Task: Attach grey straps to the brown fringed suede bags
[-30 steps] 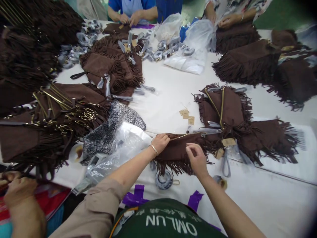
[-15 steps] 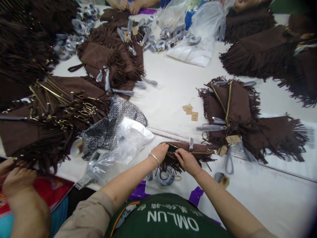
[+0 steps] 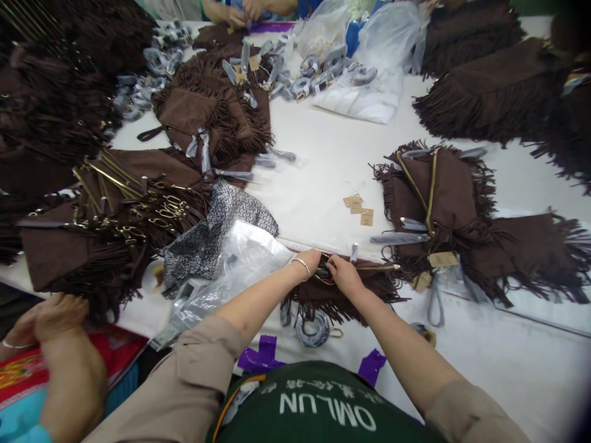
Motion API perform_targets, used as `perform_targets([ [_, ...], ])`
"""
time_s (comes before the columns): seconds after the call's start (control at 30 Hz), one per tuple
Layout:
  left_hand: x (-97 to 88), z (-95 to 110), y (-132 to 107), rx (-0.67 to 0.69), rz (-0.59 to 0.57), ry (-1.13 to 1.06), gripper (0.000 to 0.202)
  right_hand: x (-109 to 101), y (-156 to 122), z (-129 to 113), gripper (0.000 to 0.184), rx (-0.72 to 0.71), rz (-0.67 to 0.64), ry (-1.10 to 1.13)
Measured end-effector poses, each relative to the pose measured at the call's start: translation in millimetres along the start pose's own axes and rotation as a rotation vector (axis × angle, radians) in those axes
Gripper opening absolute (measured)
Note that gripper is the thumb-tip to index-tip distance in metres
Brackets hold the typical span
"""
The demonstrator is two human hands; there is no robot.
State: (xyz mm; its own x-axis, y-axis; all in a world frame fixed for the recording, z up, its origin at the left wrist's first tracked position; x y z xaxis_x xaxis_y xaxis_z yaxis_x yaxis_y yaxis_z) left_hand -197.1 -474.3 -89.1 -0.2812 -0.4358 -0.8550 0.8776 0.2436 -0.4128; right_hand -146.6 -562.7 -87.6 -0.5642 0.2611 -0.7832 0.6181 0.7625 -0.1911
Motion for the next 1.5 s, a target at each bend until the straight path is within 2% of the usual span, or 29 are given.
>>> perform_targets([
  [0.17,3.5,-3,-10,0.068,0.091,-0.039,0.019,-1,2,-17,0.016,-0.119,0.045,-0.077],
  [0.3,8.7,-8,-9,0.094,0.108,-0.084,0.019,3,-4,-13,0.014,-0.090,-0.009,-0.048],
  [0.43,8.8,-13,-8,0.074,0.115,-0.114,0.020,4,-15,-8,0.015,-0.050,-0.051,0.103],
  [0.57,6.0,-15,-12,-0.004,0.143,-0.074,0.018,2,-20,-8,0.017,-0.020,-0.046,0.226],
  [0.67,4.9,-12,-18,-0.001,0.156,-0.039,0.018,2,-21,-6,0.020,0.020,-0.022,0.240],
  [0.87,7.4,-5,-23,0.077,0.148,-0.023,0.020,1,-22,-5,0.024,0.065,0.091,0.189],
  [1.1,11.6,-2,-13,0.066,0.043,0.008,0.017,10,-22,-4,0.018,0.030,0.023,0.143],
  [1.17,9.5,-5,-13,0.056,0.047,-0.035,0.015,13,-20,0,0.018,0.045,0.003,0.181],
  [1.3,5.9,-18,-17,-0.006,0.116,-0.256,0.012,20,-12,4,0.015,0.065,-0.019,0.206],
  [1.5,14.0,-27,-13,-0.123,0.141,-0.406,0.016,19,-9,-7,0.010,0.026,-0.028,0.159],
])
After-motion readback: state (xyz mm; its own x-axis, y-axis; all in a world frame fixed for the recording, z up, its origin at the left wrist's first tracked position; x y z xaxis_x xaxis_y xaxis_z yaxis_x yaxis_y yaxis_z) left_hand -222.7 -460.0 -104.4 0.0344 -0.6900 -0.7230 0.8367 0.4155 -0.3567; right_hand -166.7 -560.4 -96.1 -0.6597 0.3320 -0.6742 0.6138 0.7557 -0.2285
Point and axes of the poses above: each hand's wrist, its own y-axis towards the middle knuckle, its own x-axis out of the palm, z = x × y, the point moved 8 cm from there along y, towards the middle knuckle, and after that the axes turned 10 degrees about z, right-handed, at the moved point
